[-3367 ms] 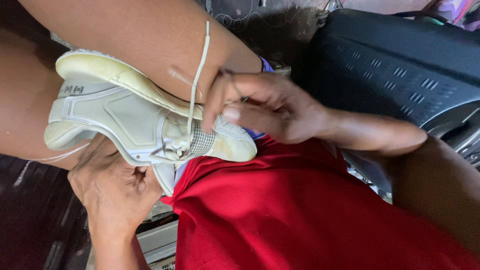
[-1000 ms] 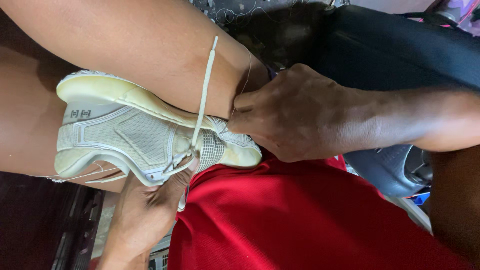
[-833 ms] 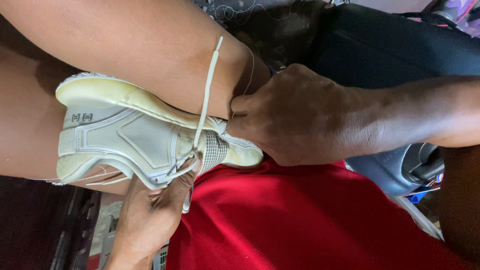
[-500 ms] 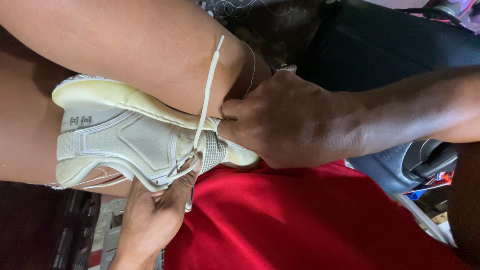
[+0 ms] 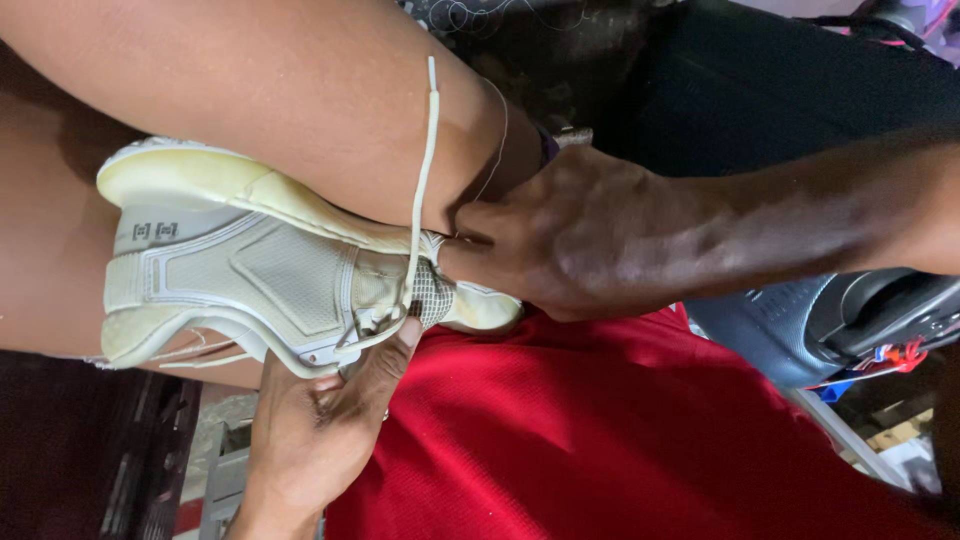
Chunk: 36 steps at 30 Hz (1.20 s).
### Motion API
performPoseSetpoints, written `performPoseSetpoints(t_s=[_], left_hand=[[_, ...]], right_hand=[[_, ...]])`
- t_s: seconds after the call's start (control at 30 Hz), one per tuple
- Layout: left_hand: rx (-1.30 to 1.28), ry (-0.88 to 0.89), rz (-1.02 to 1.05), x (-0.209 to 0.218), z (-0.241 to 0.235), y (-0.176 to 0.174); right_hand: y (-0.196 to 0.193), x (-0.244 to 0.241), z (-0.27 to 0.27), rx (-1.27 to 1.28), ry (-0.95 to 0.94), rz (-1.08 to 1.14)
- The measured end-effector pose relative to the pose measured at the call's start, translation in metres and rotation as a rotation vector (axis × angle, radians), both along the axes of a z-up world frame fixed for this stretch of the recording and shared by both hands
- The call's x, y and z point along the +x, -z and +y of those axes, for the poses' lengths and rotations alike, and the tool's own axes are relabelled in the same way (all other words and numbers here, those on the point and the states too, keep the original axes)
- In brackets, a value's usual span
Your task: The person is repairing a white sneaker by hand. They use a needle and thread to stitch the mesh upper of the shoe, repeatedly pulling the thread through the material to secure the repair.
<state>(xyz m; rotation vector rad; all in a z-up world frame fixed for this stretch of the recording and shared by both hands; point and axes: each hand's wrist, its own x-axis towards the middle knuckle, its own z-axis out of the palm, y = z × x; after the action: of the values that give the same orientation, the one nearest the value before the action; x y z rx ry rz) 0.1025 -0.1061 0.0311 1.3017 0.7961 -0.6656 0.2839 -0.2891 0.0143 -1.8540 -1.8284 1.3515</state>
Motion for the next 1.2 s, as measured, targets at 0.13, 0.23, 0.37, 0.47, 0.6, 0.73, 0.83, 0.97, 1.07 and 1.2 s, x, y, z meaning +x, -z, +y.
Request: performPoseSetpoints(t_s=[0.13,0.23,0.37,0.47,0.6,0.73,0.83,0.97,1.07,1.2], left_hand=[[0.131,0.131,-0.101,-0.002,-0.003,0.004],[0.072,-0.012,-0.091,-0.005,-0.006,0.004],[0.036,-0.100,-0.059,-0.003,-0.013,0.003],[0.051,-0.082,-0.046,0.004,-0.014,0.000],[0.115,0.060,-0.094,0.009,-0.008,-0.001],[0.158,0.069,-0.006,-0.012,-0.003,-0.001],[0.390,0.149,-0.246,-0.035,0.013,-0.011],[0.321,-0.108,-0.138,-0.058,0.070,-0.012],[0.413,-0.086,0.014,-0.064,0.098,-0.013],[0.802,0.236,-0.312,-0.062,0.063,-0.025]], right_hand=[[-0.003,0.000,0.005,0.119,0.088,-0.008],[-0.002,-0.001,0.007,-0.051,0.176,0.115],[0.008,-0.002,0.006,-0.255,0.182,0.226],[0.012,-0.009,0.001,0.083,0.021,0.082],[0.016,-0.014,0.001,0.183,-0.112,-0.047],[0.018,-0.014,0.006,0.029,0.092,0.095],[0.014,-0.002,0.003,-0.093,0.103,0.181],[0.011,0.006,-0.007,0.000,0.252,0.225],[0.007,0.009,-0.013,0.049,0.283,0.174],[0.003,0.008,-0.018,0.113,0.345,0.150]])
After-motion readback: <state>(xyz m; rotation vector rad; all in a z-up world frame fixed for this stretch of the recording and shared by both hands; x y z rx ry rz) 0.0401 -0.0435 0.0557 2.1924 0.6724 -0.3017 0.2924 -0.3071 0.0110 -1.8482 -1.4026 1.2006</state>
